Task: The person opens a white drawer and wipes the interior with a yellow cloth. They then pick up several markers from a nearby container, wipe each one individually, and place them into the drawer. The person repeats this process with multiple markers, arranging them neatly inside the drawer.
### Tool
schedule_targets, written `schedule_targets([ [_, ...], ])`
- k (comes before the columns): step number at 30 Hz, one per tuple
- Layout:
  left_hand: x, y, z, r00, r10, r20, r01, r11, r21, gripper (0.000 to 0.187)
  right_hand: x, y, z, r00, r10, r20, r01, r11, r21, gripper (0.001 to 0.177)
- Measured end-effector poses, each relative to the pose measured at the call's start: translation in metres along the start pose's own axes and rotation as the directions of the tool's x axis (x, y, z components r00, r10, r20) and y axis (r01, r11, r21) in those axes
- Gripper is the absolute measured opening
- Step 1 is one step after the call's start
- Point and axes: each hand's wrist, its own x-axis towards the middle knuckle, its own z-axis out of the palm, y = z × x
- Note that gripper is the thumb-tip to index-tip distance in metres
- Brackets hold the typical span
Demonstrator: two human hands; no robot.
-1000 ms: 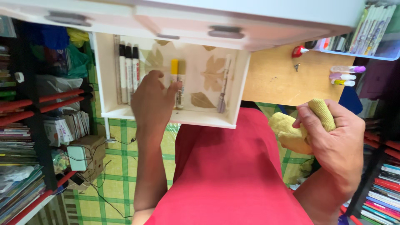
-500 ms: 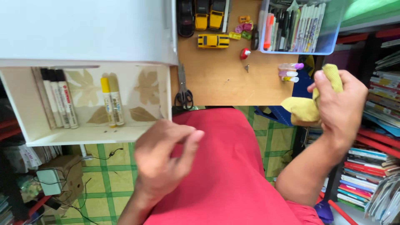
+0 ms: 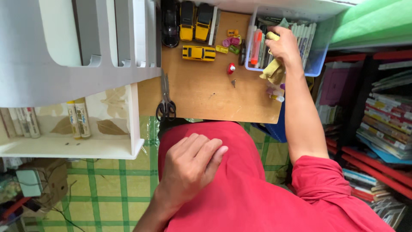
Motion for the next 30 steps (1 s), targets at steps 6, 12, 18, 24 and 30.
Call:
schedule_targets([
  [6,-0.012,0.001,0.012,0.993,-0.112,-0.041,0.115,0.99,0.085,0.017,0.03,0.007,0.02,0.993,0.1,0.067,-0.093,0.99,-0.106,0.049],
  [12,-0.017,-0.005,0.014,0.985,-0.153,-0.075,0.162,0.979,0.128,0.017,0.039,0.02,0.012,0.978,0.202,0.045,-0.194,0.972,-0.132,0.049],
  [18,-0.019,-0.01,0.015,0.98,-0.176,-0.092,0.188,0.972,0.141,0.018,0.034,0.004,0.0,0.982,-0.03,0.186,0.044,0.996,-0.072,0.055],
  [24,-0.02,-0.009,0.017,0.981,-0.179,-0.08,0.19,0.97,0.15,0.017,0.04,-0.001,0.015,0.943,0.195,0.268,-0.104,0.942,-0.319,0.045],
  [30,-0.026,-0.004,0.007,0.976,-0.2,-0.089,0.21,0.97,0.124,0.013,0.035,0.018,0.033,0.989,-0.012,0.148,0.064,0.935,-0.349,0.054],
])
